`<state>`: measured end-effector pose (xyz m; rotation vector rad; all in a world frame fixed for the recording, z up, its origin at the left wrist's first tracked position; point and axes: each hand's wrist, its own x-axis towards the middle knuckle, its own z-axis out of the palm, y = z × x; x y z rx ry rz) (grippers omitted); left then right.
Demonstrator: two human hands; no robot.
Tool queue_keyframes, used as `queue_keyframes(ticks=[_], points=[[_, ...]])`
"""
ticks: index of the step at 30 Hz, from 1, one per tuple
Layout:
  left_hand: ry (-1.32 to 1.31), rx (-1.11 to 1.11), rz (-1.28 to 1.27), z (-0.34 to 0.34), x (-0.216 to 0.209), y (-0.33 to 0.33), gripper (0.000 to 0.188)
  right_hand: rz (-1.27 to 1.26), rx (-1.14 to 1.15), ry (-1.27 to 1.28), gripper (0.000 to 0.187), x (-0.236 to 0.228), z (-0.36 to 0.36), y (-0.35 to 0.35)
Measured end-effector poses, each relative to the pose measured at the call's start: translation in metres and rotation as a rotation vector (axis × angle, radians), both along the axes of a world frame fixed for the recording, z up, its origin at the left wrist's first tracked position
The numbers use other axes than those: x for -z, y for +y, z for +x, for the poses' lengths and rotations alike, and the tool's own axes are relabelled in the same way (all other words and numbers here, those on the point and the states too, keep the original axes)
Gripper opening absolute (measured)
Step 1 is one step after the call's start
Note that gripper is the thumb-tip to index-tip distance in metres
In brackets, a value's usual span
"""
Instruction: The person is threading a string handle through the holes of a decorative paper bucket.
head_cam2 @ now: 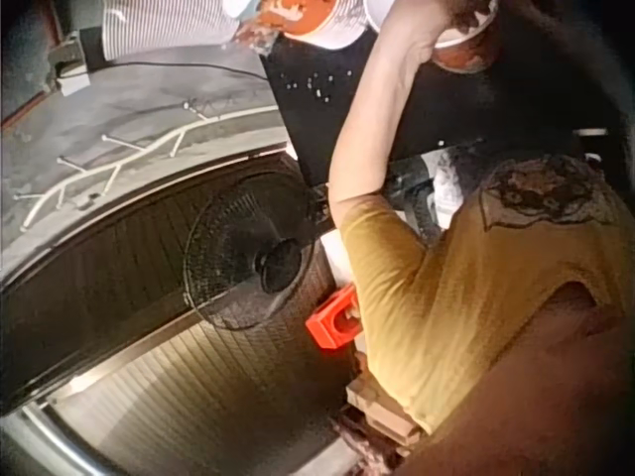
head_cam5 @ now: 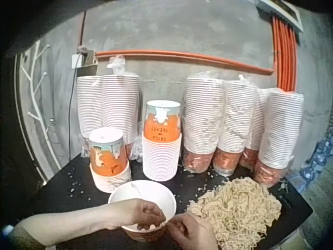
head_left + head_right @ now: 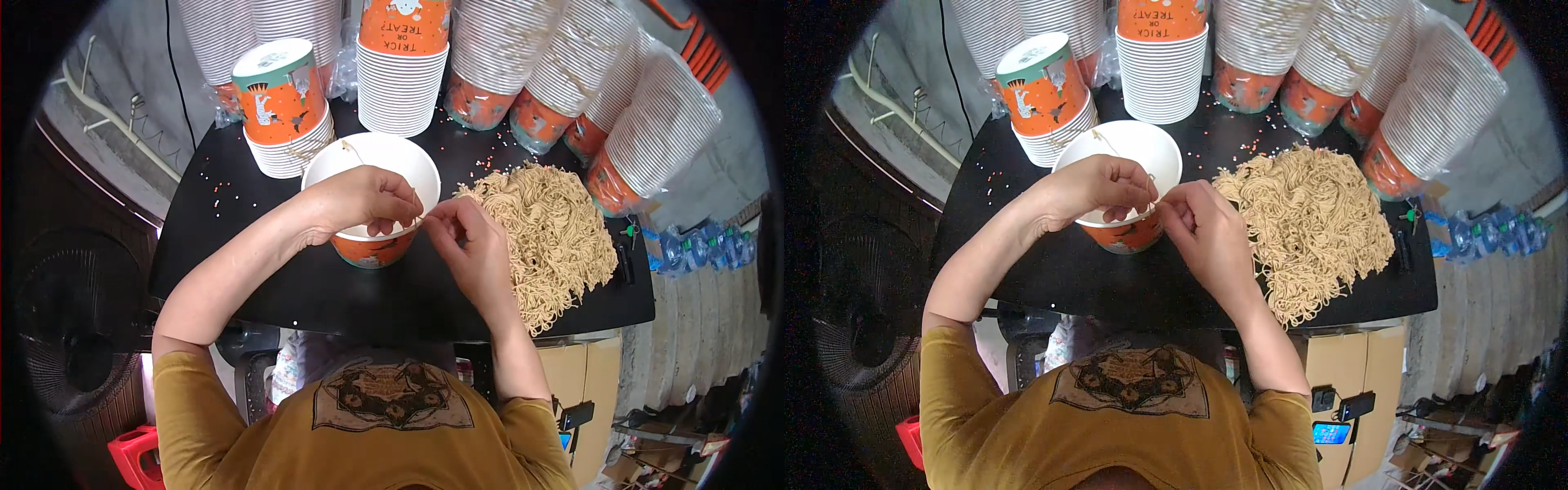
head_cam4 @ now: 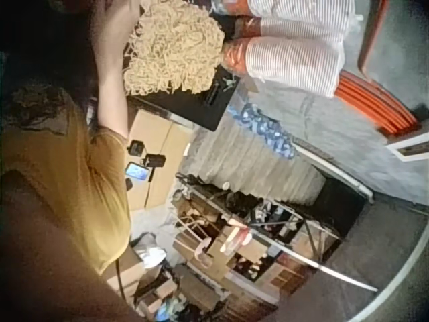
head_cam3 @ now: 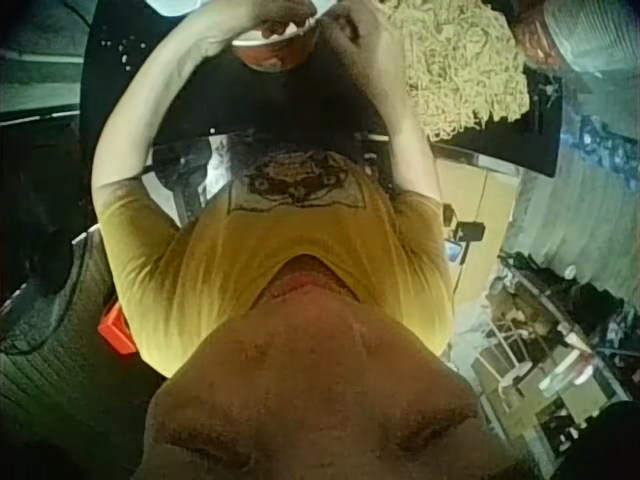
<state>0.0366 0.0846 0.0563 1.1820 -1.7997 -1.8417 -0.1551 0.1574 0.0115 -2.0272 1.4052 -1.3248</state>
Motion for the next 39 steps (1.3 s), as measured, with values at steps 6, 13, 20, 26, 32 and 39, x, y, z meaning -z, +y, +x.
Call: queue_keyframes(ticks=[6, 13, 20, 26, 32, 39], points=[[0.052, -0.033, 0.1, 0.001, -0.001, -0.003, 0.011, 0.394, 0.038, -0.3, 0.012, -0.005, 0.016, 0.008], [0.134, -0.016, 0.273, 0.004, -0.003, -0.008, 0.012, 0.182, 0.026, -0.334, 0.011, 0.01, 0.029, 0.012], [0.239, -0.006, 0.332, 0.007, 0.009, -0.014, 0.017, -0.209, 0.027, -0.002, 0.013, 0.016, 0.023, 0.013], [0.181, 0.01, 0.226, 0.003, 0.003, -0.009, 0.02, -0.144, 0.009, -0.14, 0.018, 0.012, 0.007, 0.01], [0.092, 0.012, 0.041, 0.001, -0.004, 0.001, 0.023, -0.092, -0.041, 0.016, 0.023, -0.002, 0.0, -0.001], [0.07, 0.01, -0.206, -0.002, -0.003, 0.013, 0.016, 0.018, -0.177, -0.035, 0.015, 0.002, -0.005, -0.019]])
